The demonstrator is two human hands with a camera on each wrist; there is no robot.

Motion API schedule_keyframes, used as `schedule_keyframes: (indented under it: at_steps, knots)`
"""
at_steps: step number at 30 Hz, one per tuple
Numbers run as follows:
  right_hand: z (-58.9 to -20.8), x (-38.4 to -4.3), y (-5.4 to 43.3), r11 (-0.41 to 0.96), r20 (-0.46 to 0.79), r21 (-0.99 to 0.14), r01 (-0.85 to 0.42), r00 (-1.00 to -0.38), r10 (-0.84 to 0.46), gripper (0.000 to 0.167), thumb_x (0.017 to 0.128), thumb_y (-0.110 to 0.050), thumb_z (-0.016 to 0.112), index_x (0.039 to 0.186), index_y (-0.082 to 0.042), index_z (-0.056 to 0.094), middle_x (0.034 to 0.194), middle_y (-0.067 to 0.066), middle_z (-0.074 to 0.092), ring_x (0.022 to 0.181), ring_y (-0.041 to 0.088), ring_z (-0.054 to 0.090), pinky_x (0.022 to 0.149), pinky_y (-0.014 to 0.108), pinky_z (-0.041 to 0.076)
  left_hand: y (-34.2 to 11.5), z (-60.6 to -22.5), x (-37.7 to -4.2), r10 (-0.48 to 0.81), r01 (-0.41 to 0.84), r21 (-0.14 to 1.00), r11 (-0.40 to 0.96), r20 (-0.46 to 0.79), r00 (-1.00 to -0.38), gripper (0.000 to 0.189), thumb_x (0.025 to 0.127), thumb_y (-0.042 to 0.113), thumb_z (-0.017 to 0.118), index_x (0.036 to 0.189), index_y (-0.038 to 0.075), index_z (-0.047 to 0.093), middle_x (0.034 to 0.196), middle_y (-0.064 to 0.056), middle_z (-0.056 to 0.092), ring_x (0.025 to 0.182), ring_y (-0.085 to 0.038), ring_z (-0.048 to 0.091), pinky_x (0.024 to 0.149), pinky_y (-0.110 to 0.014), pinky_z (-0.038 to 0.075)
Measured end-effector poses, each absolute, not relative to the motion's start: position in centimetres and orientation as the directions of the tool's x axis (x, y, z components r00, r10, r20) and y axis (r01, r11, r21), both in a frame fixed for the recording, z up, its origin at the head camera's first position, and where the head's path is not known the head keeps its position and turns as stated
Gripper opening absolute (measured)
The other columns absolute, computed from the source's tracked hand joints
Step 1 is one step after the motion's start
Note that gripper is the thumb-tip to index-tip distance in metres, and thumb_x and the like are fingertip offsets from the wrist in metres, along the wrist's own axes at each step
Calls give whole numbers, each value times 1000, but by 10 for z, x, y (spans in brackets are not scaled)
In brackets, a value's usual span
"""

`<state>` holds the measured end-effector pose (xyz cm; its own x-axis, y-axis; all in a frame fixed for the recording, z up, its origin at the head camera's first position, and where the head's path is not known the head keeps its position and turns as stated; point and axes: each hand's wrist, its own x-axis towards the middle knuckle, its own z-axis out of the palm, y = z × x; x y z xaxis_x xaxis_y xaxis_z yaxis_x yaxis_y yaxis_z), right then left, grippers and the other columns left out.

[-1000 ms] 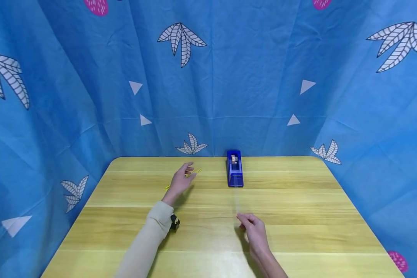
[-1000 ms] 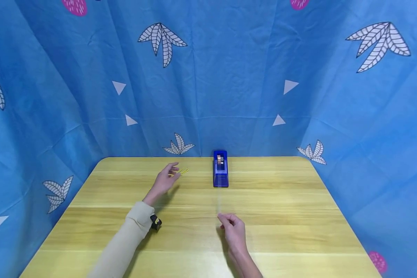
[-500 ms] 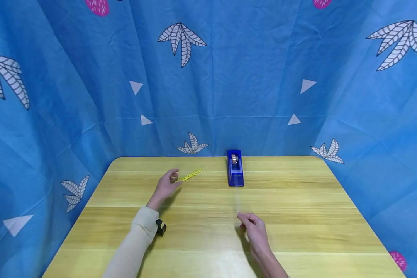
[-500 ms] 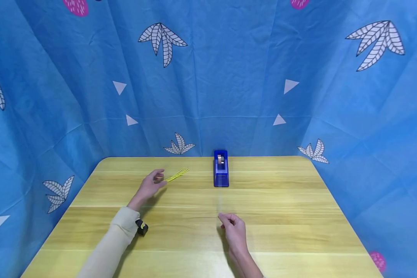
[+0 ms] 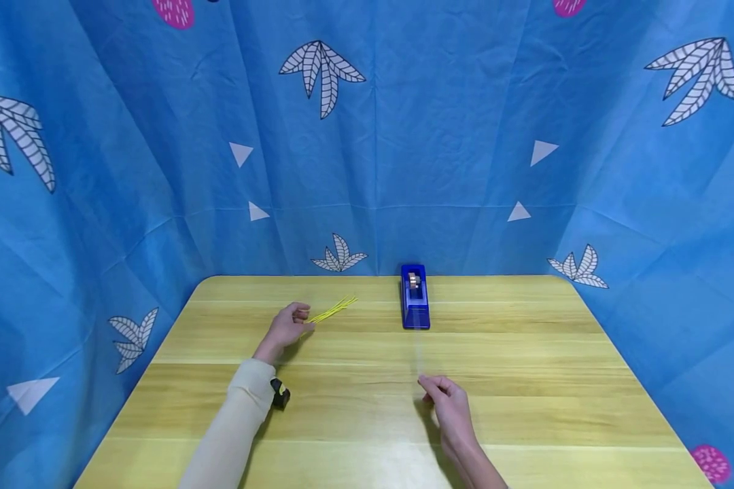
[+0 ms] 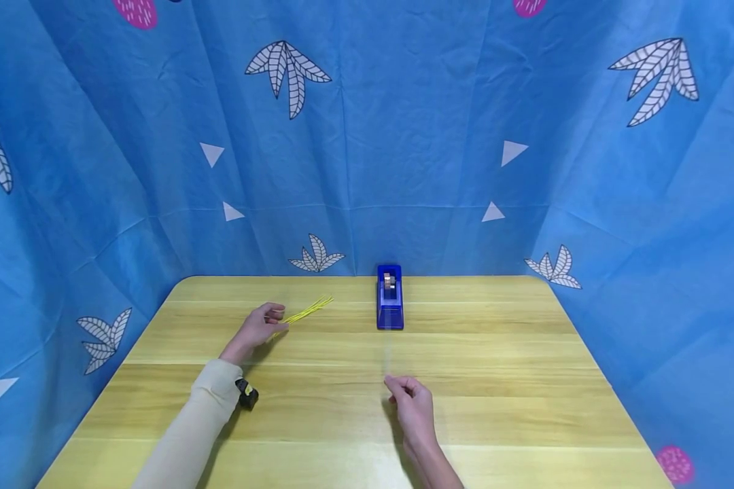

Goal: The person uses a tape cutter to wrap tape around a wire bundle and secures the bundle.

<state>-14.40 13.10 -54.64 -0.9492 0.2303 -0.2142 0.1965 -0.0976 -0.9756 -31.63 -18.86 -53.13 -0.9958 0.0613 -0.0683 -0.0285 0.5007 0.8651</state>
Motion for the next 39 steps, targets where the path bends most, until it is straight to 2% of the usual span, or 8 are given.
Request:
schedule_keyframes:
  at_steps: [6, 18, 23, 32, 39]
  knots:
    - [-547, -144, 131, -91, -212, -976, 196, -950, 229, 23, 100, -19, 68, 99, 4, 69, 79, 1, 60, 84, 18, 57, 92, 34, 39, -186, -531, -318, 62, -50, 859, 509, -95, -994, 40, 95, -1, 70, 133, -6, 59, 123, -22, 61, 107, -30, 55, 89, -38, 49]
    - [-548, -144, 131, -91, -211, -977, 195, -949, 232, 23, 99, -20, 68, 98, 3, 69, 80, 0, 59, 84, 17, 56, 91, 33, 39, -184, -532, -322, 22, -55, 816, 576, -83, -996, 20, 92, -5, 71, 112, -6, 69, 101, -15, 66, 87, -21, 56, 73, -25, 46]
    - [-547, -144, 131, -83, -208, -978, 194, -950, 234, 24, 99, -20, 68, 99, 3, 69, 80, 1, 60, 88, 19, 56, 93, 34, 38, -184, -532, -323, 31, -46, 807, 589, -79, -996, 17, 93, -4, 70, 110, -6, 71, 96, -13, 66, 85, -21, 57, 72, -25, 46]
    - [-548, -143, 133, -77, -222, -975, 210, -947, 231, 25, 101, -23, 67, 103, 2, 70, 79, -1, 60, 88, 18, 56, 93, 35, 37, -183, -531, -322, 88, -1, 794, 608, -68, -994, 16, 94, -4, 68, 110, -6, 72, 98, -14, 67, 87, -22, 57, 77, -31, 48]
    - [-548, -143, 133, -79, -218, -976, 205, -950, 224, 25, 100, -23, 68, 103, 2, 70, 79, -1, 61, 88, 18, 56, 94, 35, 37, -185, -532, -323, 118, 12, 770, 638, -83, -990, 14, 96, -3, 66, 108, -4, 72, 96, -12, 64, 86, -20, 54, 77, -30, 45]
